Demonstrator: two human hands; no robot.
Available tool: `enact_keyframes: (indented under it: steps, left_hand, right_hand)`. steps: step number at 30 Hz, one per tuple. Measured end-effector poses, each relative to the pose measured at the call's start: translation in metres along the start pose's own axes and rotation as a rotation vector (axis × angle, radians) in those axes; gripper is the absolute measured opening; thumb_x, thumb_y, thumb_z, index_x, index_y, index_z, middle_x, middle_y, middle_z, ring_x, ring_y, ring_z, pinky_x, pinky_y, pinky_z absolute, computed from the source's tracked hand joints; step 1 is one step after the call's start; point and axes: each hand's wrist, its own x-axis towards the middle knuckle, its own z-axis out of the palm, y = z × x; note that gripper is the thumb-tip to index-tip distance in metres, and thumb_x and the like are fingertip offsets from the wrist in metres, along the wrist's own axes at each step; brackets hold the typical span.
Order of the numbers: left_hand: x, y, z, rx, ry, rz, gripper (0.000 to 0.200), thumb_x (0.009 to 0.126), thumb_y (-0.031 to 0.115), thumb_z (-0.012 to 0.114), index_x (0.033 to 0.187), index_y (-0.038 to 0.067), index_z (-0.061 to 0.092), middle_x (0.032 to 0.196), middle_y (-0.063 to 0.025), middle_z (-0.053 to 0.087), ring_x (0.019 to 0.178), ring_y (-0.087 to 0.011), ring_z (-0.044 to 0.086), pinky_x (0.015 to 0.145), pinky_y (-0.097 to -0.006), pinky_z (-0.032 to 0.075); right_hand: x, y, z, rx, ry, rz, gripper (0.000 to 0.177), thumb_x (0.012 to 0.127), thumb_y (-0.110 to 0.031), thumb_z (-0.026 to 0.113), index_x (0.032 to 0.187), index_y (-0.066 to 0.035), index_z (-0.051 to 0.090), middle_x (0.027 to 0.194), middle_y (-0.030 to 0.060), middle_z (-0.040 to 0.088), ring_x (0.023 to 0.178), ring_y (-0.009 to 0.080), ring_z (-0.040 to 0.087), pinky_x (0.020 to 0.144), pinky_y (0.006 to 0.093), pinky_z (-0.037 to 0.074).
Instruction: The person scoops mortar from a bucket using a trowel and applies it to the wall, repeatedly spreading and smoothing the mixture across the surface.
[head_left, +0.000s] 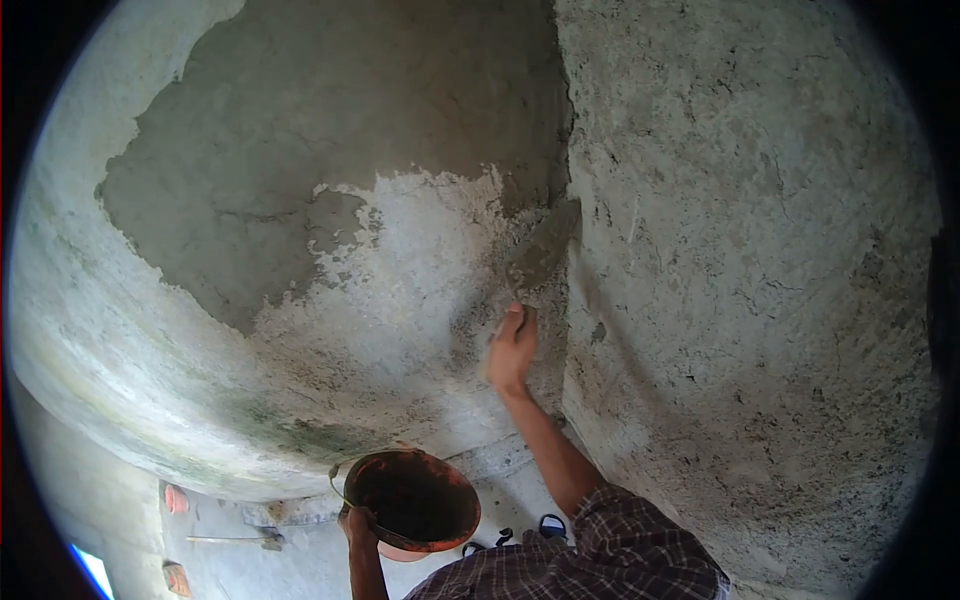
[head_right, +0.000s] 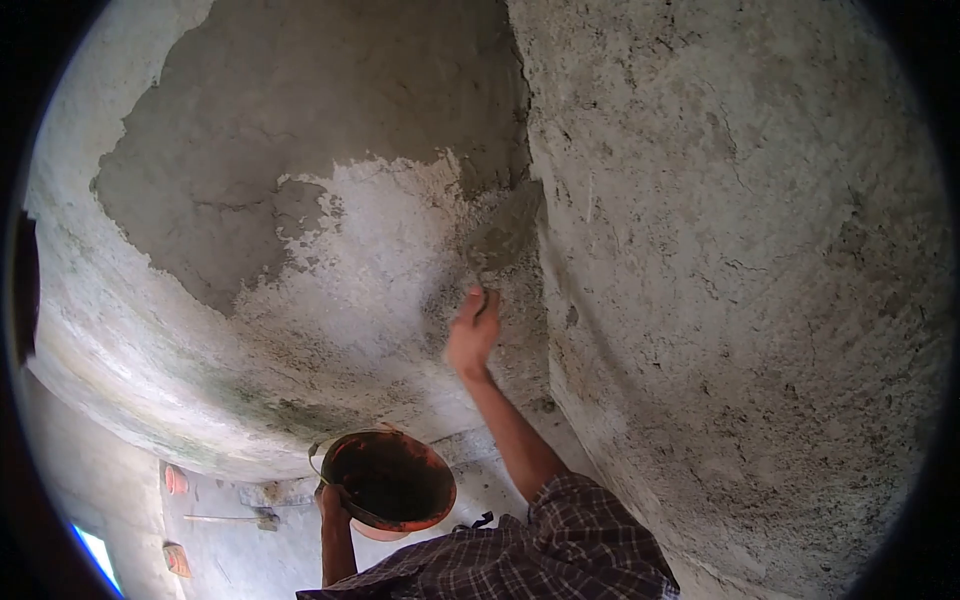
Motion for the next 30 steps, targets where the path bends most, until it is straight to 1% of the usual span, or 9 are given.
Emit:
enact_keyframes:
  steps: [4,6,12,19,22,25,27,29,30]
  left_hand:
    - [-0.010,0.006,0.007,-0.005,-0.030,-0.008,0.034,0.052,-0.002,0.047,0.083,-0.005,0.059,0.066,-0.0043,0.050,0.046,-0.0149,0.043,0.043,-0.0259,0.036]
    - [-0.013,0.008,0.009,-0.041,0.006,-0.015,0.030,0.053,-0.001,0.048,0.081,-0.003,0.059,0.063,-0.0036,0.049,0.045,-0.0142,0.043,0.042,-0.0257,0.035]
    - [-0.009,-0.007,-0.019,-0.053,-0.078,0.023,0.019,0.056,0.002,0.047,0.073,0.000,0.056,0.058,-0.0034,0.048,0.045,-0.0134,0.043,0.040,-0.0261,0.030]
    - [-0.007,-0.013,-0.026,-0.076,-0.049,0.003,0.022,0.057,0.001,0.048,0.077,-0.002,0.057,0.060,-0.0038,0.049,0.044,-0.0130,0.043,0.040,-0.0263,0.031]
    - [-0.016,-0.006,-0.018,-0.038,0.022,-0.001,0.026,0.058,-0.001,0.048,0.081,-0.004,0.058,0.061,-0.0040,0.049,0.043,-0.0132,0.043,0.039,-0.0262,0.033]
    - [-0.023,-0.007,-0.024,-0.055,0.045,-0.024,0.028,0.058,-0.002,0.047,0.083,-0.005,0.058,0.062,-0.0037,0.050,0.044,-0.0132,0.044,0.040,-0.0255,0.033]
    - [-0.032,-0.001,-0.028,-0.012,0.038,-0.027,0.027,0.059,-0.002,0.047,0.083,-0.005,0.058,0.062,-0.0035,0.050,0.044,-0.0127,0.044,0.040,-0.0252,0.033]
    - [-0.026,-0.006,-0.027,-0.048,0.036,-0.010,0.028,0.059,-0.003,0.047,0.084,-0.005,0.058,0.063,-0.0038,0.051,0.045,-0.0125,0.045,0.040,-0.0253,0.034]
    - [-0.031,-0.010,-0.035,-0.054,0.029,-0.010,0.029,0.059,-0.003,0.047,0.085,-0.005,0.059,0.064,-0.0041,0.051,0.046,-0.0123,0.045,0.041,-0.0254,0.035]
  right_hand:
    - [-0.026,-0.024,0.054,0.327,0.008,0.090,0.047,0.098,-0.041,0.042,0.115,0.003,0.039,0.076,0.0069,0.049,0.069,0.0183,0.052,0.064,0.0346,0.045]
    - [-0.042,-0.060,0.081,0.690,0.056,0.267,0.032,0.099,-0.036,0.041,0.101,-0.004,0.038,0.084,0.0068,0.046,0.071,0.0170,0.050,0.065,0.0336,0.047]
    - [-0.047,-0.125,0.113,0.956,0.070,0.241,0.030,0.098,-0.036,0.041,0.098,-0.006,0.038,0.085,0.0074,0.046,0.074,0.0213,0.053,0.071,0.0400,0.048]
    - [-0.035,-0.143,0.107,1.030,-0.086,0.301,0.025,0.097,-0.031,0.042,0.095,-0.007,0.039,0.082,0.0061,0.045,0.070,0.0183,0.050,0.068,0.0375,0.048]
    - [-0.052,-0.131,0.075,0.799,-0.141,0.258,0.023,0.096,-0.028,0.045,0.098,-0.006,0.039,0.083,0.0055,0.046,0.067,0.0159,0.048,0.064,0.0352,0.047]
    - [-0.052,-0.082,0.035,0.268,-0.281,0.121,0.023,0.095,-0.027,0.050,0.103,-0.006,0.043,0.080,0.0044,0.047,0.063,0.0142,0.048,0.058,0.0318,0.046]
    - [-0.034,-0.041,0.014,0.137,-0.315,0.052,0.025,0.095,-0.027,0.051,0.105,-0.005,0.044,0.078,0.0040,0.047,0.062,0.0139,0.048,0.056,0.0311,0.045]
    - [-0.009,-0.017,0.007,-0.064,-0.460,-0.297,0.030,0.094,-0.029,0.053,0.103,-0.002,0.047,0.076,0.0087,0.054,0.063,0.0177,0.054,0.056,0.0328,0.045]
    - [-0.007,-0.021,0.004,-0.060,-0.483,-0.284,0.030,0.094,-0.029,0.053,0.103,-0.002,0.047,0.076,0.0087,0.054,0.063,0.0177,0.054,0.056,0.0328,0.045]
